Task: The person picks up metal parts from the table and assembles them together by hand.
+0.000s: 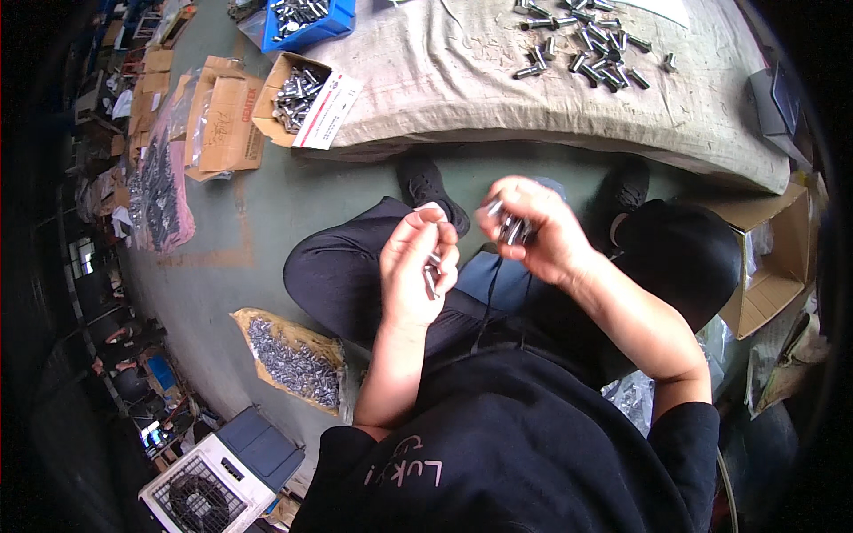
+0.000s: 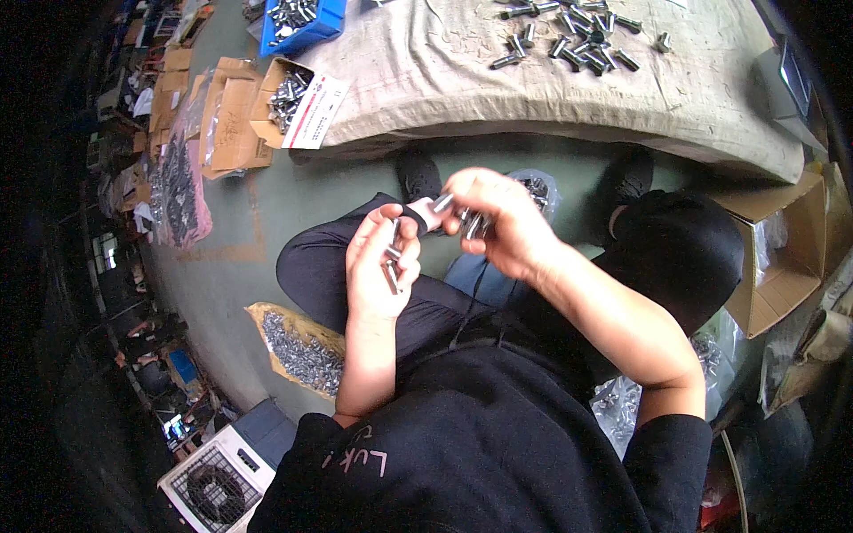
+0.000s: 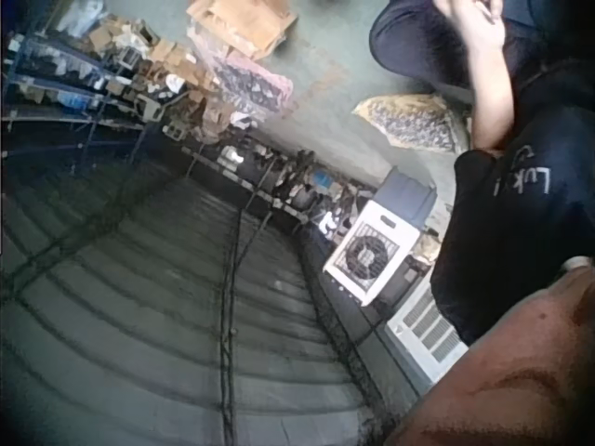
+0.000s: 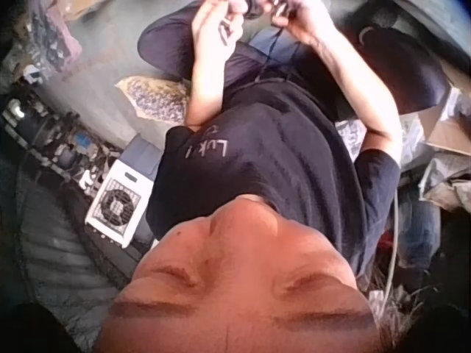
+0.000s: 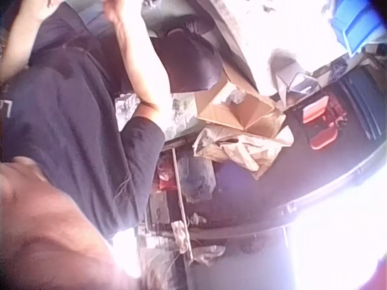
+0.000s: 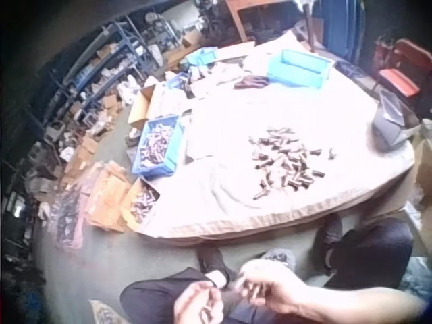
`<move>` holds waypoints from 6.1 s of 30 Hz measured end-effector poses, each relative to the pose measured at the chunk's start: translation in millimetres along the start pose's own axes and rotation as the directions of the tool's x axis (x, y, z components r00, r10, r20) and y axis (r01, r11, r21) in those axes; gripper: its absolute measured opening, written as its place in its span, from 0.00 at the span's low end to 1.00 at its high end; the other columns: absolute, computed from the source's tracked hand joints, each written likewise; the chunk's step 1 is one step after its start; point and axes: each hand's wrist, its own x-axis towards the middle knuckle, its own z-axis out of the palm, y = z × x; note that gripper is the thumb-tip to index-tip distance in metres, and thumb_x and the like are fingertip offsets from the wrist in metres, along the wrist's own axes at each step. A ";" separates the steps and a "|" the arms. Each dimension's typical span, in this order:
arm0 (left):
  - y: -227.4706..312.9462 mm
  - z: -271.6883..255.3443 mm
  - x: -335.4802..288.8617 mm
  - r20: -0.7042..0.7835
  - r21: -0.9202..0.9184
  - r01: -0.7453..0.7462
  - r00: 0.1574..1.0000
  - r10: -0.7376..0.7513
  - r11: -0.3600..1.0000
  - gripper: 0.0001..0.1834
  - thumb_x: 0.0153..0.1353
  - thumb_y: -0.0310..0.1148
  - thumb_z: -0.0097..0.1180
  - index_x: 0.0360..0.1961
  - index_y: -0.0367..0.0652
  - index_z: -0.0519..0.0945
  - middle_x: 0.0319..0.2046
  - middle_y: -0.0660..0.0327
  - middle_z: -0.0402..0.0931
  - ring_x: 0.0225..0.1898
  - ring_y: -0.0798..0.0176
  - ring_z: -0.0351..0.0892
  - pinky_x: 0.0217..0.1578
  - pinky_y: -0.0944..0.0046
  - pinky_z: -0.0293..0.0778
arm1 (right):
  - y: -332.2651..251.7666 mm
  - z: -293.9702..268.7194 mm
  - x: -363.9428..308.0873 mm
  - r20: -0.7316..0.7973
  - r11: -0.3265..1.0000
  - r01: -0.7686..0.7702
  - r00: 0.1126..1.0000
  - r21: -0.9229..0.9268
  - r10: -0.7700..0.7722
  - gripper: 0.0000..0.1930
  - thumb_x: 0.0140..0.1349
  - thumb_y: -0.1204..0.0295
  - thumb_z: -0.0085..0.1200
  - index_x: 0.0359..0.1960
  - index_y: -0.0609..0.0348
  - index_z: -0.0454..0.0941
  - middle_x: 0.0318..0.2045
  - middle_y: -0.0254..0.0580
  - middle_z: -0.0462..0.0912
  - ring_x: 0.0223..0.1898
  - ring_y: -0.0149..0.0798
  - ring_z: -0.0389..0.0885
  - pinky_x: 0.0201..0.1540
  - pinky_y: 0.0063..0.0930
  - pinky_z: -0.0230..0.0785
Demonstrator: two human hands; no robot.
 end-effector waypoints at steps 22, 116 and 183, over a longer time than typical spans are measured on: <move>-44.6 -94.0 24.6 -0.086 -0.432 0.429 0.856 -0.510 0.794 0.12 0.61 0.37 0.44 0.37 0.39 0.73 0.29 0.58 0.73 0.20 0.70 0.66 0.14 0.73 0.59 | 51.6 -95.7 66.5 -0.316 -0.338 -0.393 0.912 -0.855 -0.261 0.13 0.49 0.69 0.50 0.36 0.63 0.76 0.33 0.56 0.77 0.40 0.52 0.75 0.45 0.37 0.67; -2.5 14.6 -31.9 0.127 0.540 -0.324 0.944 0.305 0.777 0.17 0.56 0.24 0.52 0.47 0.36 0.67 0.33 0.62 0.72 0.25 0.75 0.69 0.23 0.79 0.65 | 40.7 20.6 -23.4 0.125 0.895 0.393 0.919 -0.210 -0.374 0.13 0.51 0.80 0.55 0.40 0.66 0.75 0.31 0.37 0.76 0.26 0.27 0.74 0.33 0.18 0.68; 3.6 2.1 -34.4 0.011 0.479 -0.170 0.982 0.187 0.861 0.11 0.61 0.30 0.46 0.42 0.34 0.71 0.27 0.61 0.74 0.20 0.78 0.66 0.16 0.82 0.58 | 38.5 16.3 -19.9 0.054 0.928 0.198 0.980 -0.314 -0.191 0.10 0.57 0.75 0.52 0.40 0.63 0.76 0.20 0.29 0.72 0.15 0.18 0.60 0.15 0.13 0.51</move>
